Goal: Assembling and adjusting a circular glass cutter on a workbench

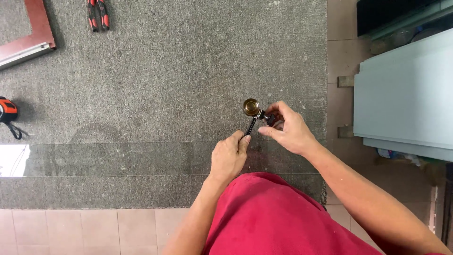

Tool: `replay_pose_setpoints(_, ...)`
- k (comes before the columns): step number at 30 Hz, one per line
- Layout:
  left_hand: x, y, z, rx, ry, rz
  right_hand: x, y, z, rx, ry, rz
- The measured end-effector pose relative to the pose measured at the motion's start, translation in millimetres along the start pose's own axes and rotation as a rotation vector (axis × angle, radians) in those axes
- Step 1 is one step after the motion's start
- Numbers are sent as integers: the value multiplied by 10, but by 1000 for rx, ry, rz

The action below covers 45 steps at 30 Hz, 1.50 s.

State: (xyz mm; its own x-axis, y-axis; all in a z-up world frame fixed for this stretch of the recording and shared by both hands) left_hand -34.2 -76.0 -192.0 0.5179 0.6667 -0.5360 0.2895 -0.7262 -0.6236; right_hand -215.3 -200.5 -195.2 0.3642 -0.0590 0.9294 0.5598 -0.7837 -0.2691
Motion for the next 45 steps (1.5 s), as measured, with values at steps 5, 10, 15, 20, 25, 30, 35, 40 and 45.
replay_pose_setpoints(5, -65, -46, 19, 63, -32, -17, 203, 6, 40, 126, 238, -77)
replay_pose_setpoints(10, -137, -220, -17, 99, -8, -29, 281, -169, 95, 269, 8, -202)
replay_pose_setpoints(15, -369, -248, -114, 95, -66, 8, 383, -250, 75, 315, 96, -219)
replay_pose_setpoints(20, -372, -449, -314, 276, -261, 65, 198, -311, -5, 205, 246, -179)
replay_pose_setpoints(25, -178, -737, -489, 462, -581, 317, 290, -516, -84, 20, 459, -160)
replay_pose_setpoints(30, 43, -797, -211, 181, -603, 278, 547, -743, -27, -6, 253, -203)
replay_pose_setpoints(35, 15, -1022, -177, 97, -664, 318, 663, -1001, 76, -57, 37, -304)
replay_pose_setpoints(40, -32, -1128, -172, 82, -696, 398, 538, -1300, 197, -16, -218, -410)
replay_pose_setpoints(45, 14, -1145, 9, 54, -763, 430, 488, -1445, 192, -37, -254, -441)
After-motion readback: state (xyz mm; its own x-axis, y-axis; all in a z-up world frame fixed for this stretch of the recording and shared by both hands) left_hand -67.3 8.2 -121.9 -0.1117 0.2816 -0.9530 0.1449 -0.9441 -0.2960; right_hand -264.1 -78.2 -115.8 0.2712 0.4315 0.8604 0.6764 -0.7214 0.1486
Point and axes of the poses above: each hand's wrist, its own y-axis towards the middle knuckle, its own z-axis out of the palm, x = y × z, the point moved 4 cm from there along y, towards the middle knuckle, and after that the axes turned 10 degrees about -z, right-handed, at the moved point
